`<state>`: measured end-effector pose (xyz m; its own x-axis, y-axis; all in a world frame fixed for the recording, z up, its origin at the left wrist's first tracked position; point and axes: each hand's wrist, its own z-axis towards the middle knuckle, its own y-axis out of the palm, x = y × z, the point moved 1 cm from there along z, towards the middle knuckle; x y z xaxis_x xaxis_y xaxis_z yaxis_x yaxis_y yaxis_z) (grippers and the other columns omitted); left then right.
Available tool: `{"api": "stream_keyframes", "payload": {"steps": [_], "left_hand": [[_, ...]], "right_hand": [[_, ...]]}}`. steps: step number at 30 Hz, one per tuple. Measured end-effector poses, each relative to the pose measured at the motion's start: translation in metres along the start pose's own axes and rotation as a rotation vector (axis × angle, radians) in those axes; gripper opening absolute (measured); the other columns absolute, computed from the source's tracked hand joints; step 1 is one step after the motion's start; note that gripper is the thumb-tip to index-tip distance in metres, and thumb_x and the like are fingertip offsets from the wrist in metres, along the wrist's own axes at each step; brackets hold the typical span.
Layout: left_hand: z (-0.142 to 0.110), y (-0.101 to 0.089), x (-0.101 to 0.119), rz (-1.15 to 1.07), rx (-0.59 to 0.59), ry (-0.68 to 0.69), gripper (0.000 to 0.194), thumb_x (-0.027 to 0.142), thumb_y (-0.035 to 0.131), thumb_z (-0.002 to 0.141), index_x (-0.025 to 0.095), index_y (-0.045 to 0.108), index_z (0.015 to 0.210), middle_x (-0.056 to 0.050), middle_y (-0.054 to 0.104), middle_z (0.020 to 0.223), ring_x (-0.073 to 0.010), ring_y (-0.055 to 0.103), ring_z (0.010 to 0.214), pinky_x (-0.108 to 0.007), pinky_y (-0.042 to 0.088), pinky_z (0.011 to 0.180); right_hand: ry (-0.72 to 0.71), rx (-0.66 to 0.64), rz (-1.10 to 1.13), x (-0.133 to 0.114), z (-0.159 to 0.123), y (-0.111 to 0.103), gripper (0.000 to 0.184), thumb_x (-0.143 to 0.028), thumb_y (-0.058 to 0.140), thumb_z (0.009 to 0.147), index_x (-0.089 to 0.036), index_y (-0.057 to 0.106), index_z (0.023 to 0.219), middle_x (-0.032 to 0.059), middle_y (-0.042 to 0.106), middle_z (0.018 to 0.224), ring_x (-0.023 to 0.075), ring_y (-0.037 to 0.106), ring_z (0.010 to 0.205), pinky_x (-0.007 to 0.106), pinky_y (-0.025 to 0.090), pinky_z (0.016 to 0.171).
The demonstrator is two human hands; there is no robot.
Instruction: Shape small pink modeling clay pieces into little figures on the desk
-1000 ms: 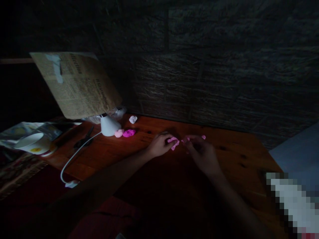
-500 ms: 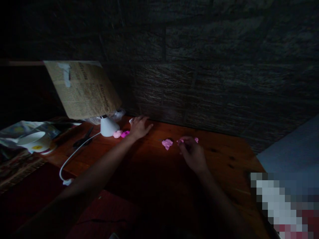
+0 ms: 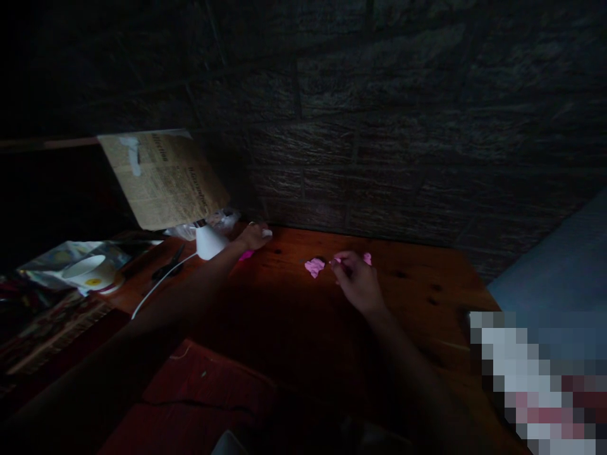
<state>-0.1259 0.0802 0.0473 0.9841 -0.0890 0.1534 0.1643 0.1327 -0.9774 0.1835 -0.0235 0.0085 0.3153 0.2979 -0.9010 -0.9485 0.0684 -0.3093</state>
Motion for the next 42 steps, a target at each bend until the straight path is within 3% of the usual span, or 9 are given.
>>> {"api": "stream_keyframes", "payload": {"steps": [7, 12, 15, 17, 21, 25, 30, 36, 42], "left_hand": [[-0.053, 0.002, 0.026, -0.127, -0.073, 0.158, 0.051, 0.023, 0.063, 0.089, 0.019, 0.060, 0.139, -0.008, 0.070, 0.135, -0.0235, 0.067, 0.122, -0.033, 0.049, 0.109], [-0.083, 0.003, 0.016, -0.127, -0.088, 0.166, 0.044, 0.018, 0.056, 0.092, 0.016, 0.061, 0.136, -0.013, 0.068, 0.138, -0.0285, 0.062, 0.132, -0.040, 0.046, 0.115], [-0.091, 0.004, 0.024, -0.172, 0.014, 0.160, 0.053, 0.026, 0.060, 0.094, 0.015, 0.053, 0.145, -0.016, 0.061, 0.147, -0.0324, 0.053, 0.141, -0.047, 0.042, 0.120], [-0.095, 0.007, 0.046, -0.266, 0.089, 0.274, 0.054, 0.027, 0.060, 0.095, 0.012, 0.051, 0.146, -0.019, 0.057, 0.151, -0.0319, 0.049, 0.145, -0.048, 0.040, 0.122], [-0.098, 0.019, 0.113, -0.532, 0.072, 0.619, 0.050, 0.031, 0.065, 0.096, 0.017, 0.055, 0.143, -0.015, 0.061, 0.147, -0.0274, 0.056, 0.139, -0.045, 0.044, 0.120], [-0.091, 0.037, 0.152, -0.745, 0.017, 0.710, 0.042, 0.025, 0.066, 0.095, 0.022, 0.061, 0.137, -0.010, 0.066, 0.142, -0.0228, 0.063, 0.132, -0.041, 0.051, 0.114], [-0.086, 0.054, 0.141, -0.915, 0.089, 0.595, 0.060, 0.036, 0.085, 0.081, 0.019, 0.064, 0.135, -0.014, 0.068, 0.140, -0.0257, 0.066, 0.129, -0.041, 0.054, 0.112], [-0.089, 0.051, 0.128, -0.864, 0.082, 0.600, 0.048, 0.028, 0.082, 0.084, 0.018, 0.069, 0.129, -0.012, 0.078, 0.120, -0.0202, 0.077, 0.101, -0.035, 0.062, 0.095], [-0.092, 0.057, 0.125, -0.818, 0.149, 0.564, 0.041, 0.027, 0.074, 0.090, 0.021, 0.070, 0.131, -0.008, 0.081, 0.111, -0.0166, 0.077, 0.087, -0.030, 0.063, 0.084]], "right_hand": [[0.009, 0.049, 0.042, 0.010, 0.002, -0.004, 0.044, -0.063, 0.069, 0.082, -0.022, 0.069, 0.098, 0.0076, 0.081, 0.093, 0.0223, 0.075, 0.074, 0.034, 0.063, 0.057], [0.038, 0.040, -0.017, 0.010, 0.002, -0.006, 0.056, -0.067, 0.066, 0.083, -0.020, 0.071, 0.112, 0.0094, 0.081, 0.096, 0.0177, 0.069, 0.057, 0.036, 0.060, 0.057], [0.031, 0.014, -0.036, 0.007, 0.001, -0.005, 0.061, -0.074, 0.064, 0.082, -0.018, 0.071, 0.105, 0.0114, 0.081, 0.092, 0.0168, 0.066, 0.053, 0.035, 0.058, 0.056], [0.050, -0.026, 0.003, 0.004, -0.001, -0.003, 0.063, -0.078, 0.067, 0.077, -0.018, 0.069, 0.099, 0.0111, 0.080, 0.086, 0.0170, 0.065, 0.052, 0.033, 0.054, 0.052], [0.087, -0.106, 0.072, 0.002, -0.003, -0.001, 0.061, -0.076, 0.075, 0.071, -0.021, 0.068, 0.094, 0.0064, 0.078, 0.078, 0.0169, 0.064, 0.052, 0.030, 0.051, 0.047], [0.142, -0.061, 0.015, 0.003, -0.004, -0.008, 0.062, -0.081, 0.071, 0.071, -0.020, 0.074, 0.085, 0.0077, 0.078, 0.079, 0.0221, 0.070, 0.067, 0.034, 0.057, 0.060], [0.284, -0.114, 0.130, -0.001, -0.008, -0.005, 0.054, -0.073, 0.071, 0.079, -0.022, 0.079, 0.095, 0.0092, 0.080, 0.097, 0.0230, 0.072, 0.083, 0.033, 0.057, 0.070], [0.300, -0.172, 0.355, 0.000, -0.011, 0.005, 0.050, -0.068, 0.080, 0.072, -0.025, 0.079, 0.096, 0.0064, 0.080, 0.102, 0.0180, 0.071, 0.078, 0.027, 0.055, 0.064], [0.320, -0.198, 0.489, 0.000, -0.011, 0.009, 0.045, -0.061, 0.086, 0.065, -0.024, 0.078, 0.089, 0.0072, 0.081, 0.103, 0.0210, 0.075, 0.088, 0.034, 0.061, 0.081]]}}
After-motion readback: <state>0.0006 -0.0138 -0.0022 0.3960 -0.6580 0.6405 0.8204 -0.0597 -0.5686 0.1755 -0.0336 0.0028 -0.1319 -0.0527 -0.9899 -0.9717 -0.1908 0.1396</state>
